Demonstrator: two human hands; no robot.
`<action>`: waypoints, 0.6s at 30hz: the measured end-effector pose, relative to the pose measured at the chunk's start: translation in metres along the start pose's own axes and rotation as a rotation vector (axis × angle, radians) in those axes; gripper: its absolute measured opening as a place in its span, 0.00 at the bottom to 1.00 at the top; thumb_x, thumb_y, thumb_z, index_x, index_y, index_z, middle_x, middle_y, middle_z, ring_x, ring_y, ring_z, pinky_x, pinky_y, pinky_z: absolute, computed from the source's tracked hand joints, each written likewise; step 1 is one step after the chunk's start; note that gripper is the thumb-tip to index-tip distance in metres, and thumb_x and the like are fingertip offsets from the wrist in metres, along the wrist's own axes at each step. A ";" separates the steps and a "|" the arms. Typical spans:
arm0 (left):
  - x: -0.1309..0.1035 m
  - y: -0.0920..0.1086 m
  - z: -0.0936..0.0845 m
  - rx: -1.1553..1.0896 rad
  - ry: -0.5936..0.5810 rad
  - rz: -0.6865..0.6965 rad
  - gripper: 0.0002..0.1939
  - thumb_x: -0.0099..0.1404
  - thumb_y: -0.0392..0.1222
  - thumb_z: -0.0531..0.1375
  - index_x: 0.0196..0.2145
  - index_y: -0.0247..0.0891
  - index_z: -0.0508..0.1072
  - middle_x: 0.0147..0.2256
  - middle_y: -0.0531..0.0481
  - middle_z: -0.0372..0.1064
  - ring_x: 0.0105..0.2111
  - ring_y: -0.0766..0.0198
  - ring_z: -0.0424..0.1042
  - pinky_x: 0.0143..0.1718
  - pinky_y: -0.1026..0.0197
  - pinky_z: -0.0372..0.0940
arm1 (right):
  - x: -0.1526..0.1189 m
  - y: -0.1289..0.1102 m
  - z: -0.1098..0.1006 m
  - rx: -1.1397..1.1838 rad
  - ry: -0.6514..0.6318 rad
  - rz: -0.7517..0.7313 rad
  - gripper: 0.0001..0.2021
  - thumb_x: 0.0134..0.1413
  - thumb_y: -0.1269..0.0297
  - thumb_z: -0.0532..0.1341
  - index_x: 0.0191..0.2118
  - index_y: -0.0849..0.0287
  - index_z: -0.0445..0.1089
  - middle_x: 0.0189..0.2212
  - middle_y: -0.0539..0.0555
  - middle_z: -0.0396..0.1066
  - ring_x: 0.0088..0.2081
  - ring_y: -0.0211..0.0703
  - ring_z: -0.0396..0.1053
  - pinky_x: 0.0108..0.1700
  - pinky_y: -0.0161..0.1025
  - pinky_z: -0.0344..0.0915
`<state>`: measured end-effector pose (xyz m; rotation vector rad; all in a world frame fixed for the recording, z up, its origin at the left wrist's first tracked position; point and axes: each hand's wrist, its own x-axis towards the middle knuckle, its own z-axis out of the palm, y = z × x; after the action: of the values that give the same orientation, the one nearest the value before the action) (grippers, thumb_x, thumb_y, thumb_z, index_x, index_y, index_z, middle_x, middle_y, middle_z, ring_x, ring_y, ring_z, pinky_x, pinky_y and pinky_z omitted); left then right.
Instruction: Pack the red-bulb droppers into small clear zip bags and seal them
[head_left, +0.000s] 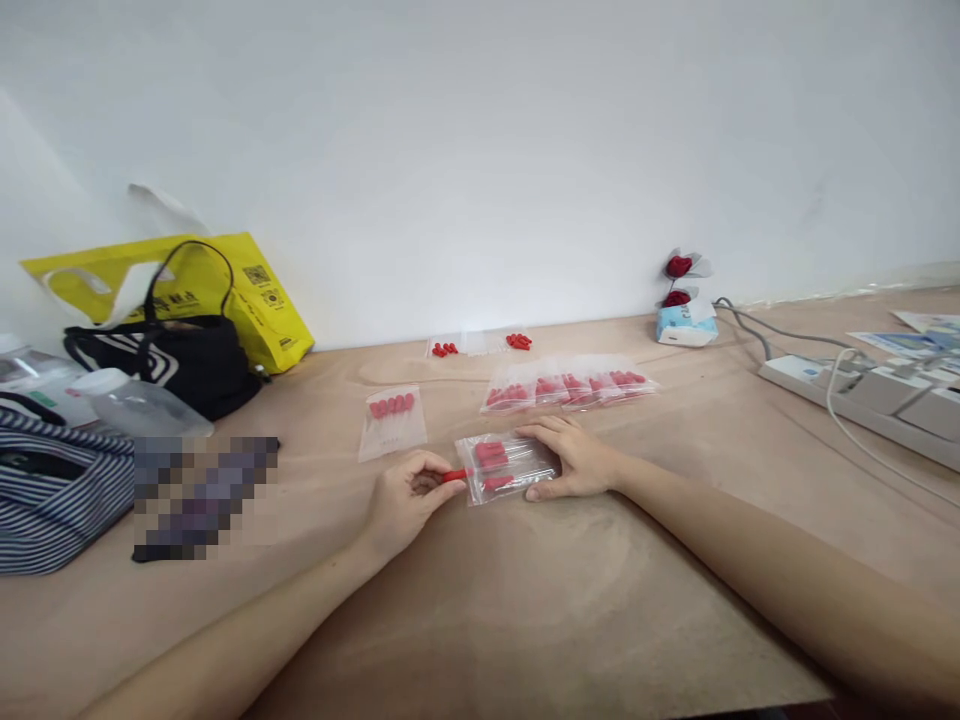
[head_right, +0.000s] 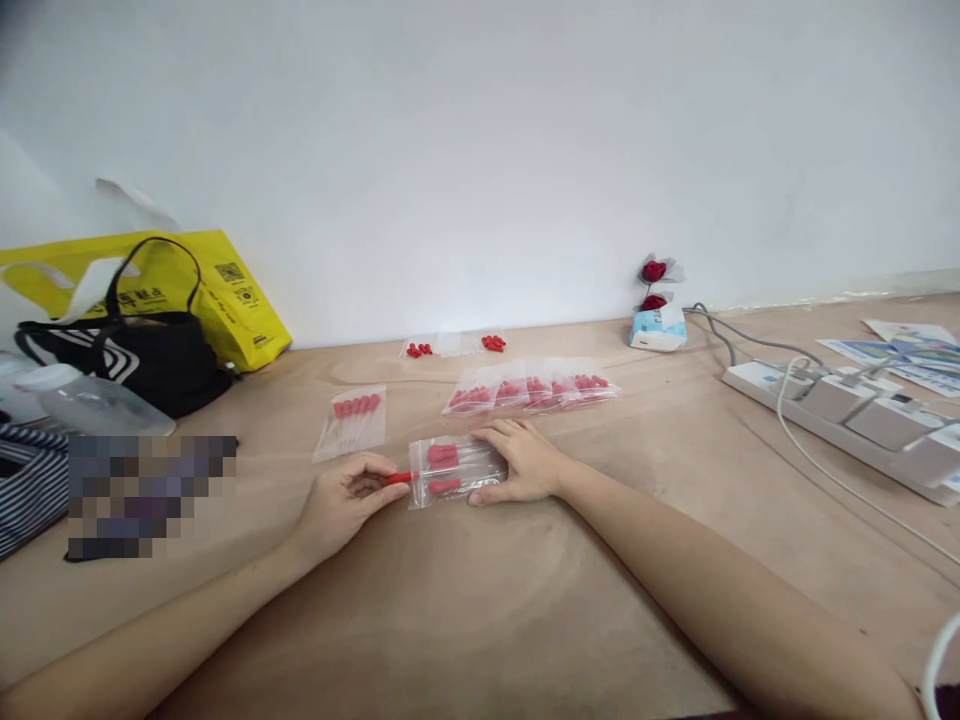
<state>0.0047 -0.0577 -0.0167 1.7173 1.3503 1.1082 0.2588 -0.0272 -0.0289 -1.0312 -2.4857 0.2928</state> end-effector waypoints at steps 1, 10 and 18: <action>0.002 0.001 0.003 0.007 -0.025 0.028 0.10 0.42 0.44 0.65 0.23 0.37 0.71 0.27 0.49 0.68 0.26 0.64 0.69 0.31 0.60 0.68 | 0.000 0.000 0.000 0.000 0.000 0.001 0.38 0.37 0.41 0.59 0.53 0.59 0.55 0.50 0.60 0.60 0.52 0.52 0.56 0.52 0.49 0.50; 0.013 0.008 0.022 0.003 -0.317 0.086 0.07 0.49 0.45 0.60 0.23 0.38 0.72 0.29 0.48 0.64 0.27 0.66 0.67 0.30 0.62 0.66 | 0.000 0.001 0.002 0.004 0.006 -0.011 0.38 0.37 0.41 0.60 0.53 0.60 0.56 0.49 0.61 0.60 0.51 0.53 0.57 0.52 0.50 0.51; 0.033 0.009 0.019 0.340 -0.269 0.408 0.20 0.43 0.49 0.65 0.32 0.39 0.68 0.33 0.50 0.64 0.35 0.62 0.64 0.38 0.60 0.60 | 0.001 0.000 0.001 0.113 0.015 -0.056 0.39 0.36 0.44 0.61 0.53 0.62 0.55 0.48 0.62 0.60 0.49 0.51 0.59 0.50 0.48 0.57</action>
<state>0.0293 -0.0279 -0.0097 2.3746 1.0909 0.8426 0.2577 -0.0271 -0.0295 -0.9135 -2.4495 0.4016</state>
